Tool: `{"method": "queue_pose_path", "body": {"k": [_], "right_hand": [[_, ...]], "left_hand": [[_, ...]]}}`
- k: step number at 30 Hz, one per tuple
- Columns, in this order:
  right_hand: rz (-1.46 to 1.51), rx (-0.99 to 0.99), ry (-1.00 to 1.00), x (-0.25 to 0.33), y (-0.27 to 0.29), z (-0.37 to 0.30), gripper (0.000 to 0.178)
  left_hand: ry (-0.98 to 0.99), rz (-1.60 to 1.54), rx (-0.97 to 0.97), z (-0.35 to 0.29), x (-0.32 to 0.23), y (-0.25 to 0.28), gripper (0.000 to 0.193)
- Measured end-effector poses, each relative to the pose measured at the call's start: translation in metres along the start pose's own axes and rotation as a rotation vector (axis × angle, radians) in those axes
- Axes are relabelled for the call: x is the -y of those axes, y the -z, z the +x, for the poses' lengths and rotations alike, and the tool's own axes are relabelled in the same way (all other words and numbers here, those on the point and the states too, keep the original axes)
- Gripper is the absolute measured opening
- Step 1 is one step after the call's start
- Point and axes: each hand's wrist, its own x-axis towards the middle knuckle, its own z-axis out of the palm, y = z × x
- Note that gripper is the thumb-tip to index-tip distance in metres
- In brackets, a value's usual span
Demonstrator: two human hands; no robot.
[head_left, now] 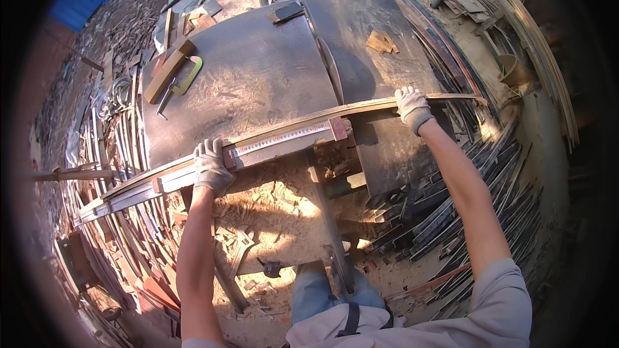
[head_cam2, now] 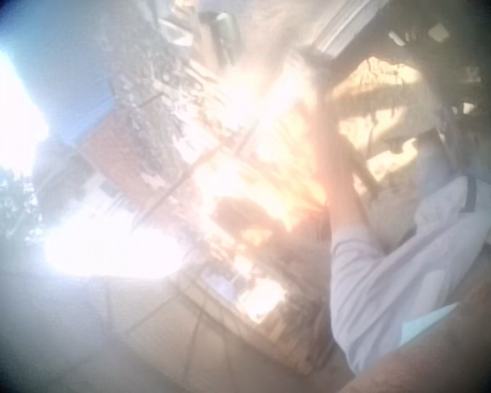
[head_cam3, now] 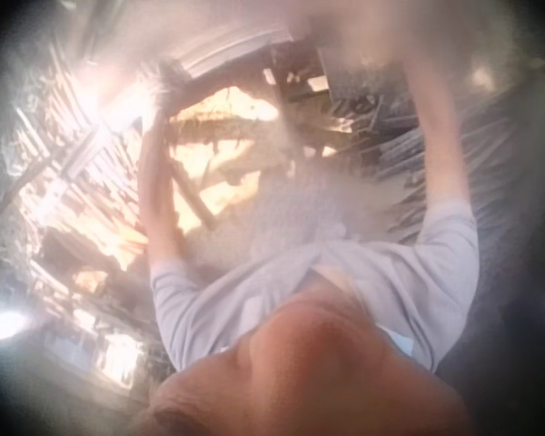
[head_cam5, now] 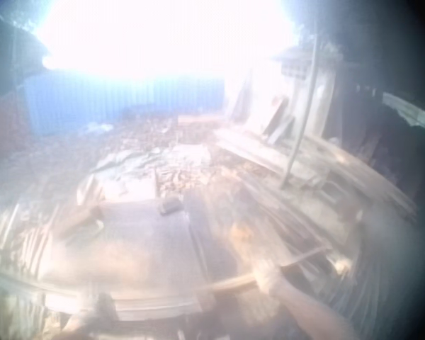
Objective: The person sorts and stacks thin wooden strips in a cluttered workshop. They pick up strips from the floor, place them on a workbench, and arrange them into neat piles. The person also uses a hammer to tap and straighten the strips.
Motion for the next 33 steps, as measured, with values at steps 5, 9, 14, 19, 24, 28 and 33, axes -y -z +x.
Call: {"method": "queue_pose_path", "body": {"k": [5,9,14,19,24,28,33], "right_hand": [[-0.015,0.103,0.011,0.002,0.018,-0.034,0.025],[-0.087,0.151,0.0,0.002,0.018,-0.03,0.028],[-0.082,0.096,-0.006,-0.005,0.015,0.031,0.028],[0.159,0.113,-0.098,-0.019,0.037,0.068,0.045],[0.429,0.349,-0.115,-0.036,0.057,0.005,0.056],[0.616,0.529,0.004,-0.059,0.077,-0.062,0.061],[0.831,0.798,0.1,-0.073,0.114,-0.075,0.056]], "left_hand": [[-0.031,-0.009,0.046,-0.033,-0.003,-0.005,0.087],[-0.051,-0.025,0.021,-0.025,-0.003,-0.008,0.081],[-0.027,0.013,-0.02,0.029,0.007,0.002,0.081],[-0.039,-0.004,-0.051,0.097,0.017,0.018,0.087],[-0.031,0.003,-0.101,0.107,0.016,0.011,0.093],[-0.069,-0.029,-0.108,0.07,0.01,-0.005,0.102],[-0.145,-0.098,-0.129,-0.003,0.005,-0.028,0.085]]}}
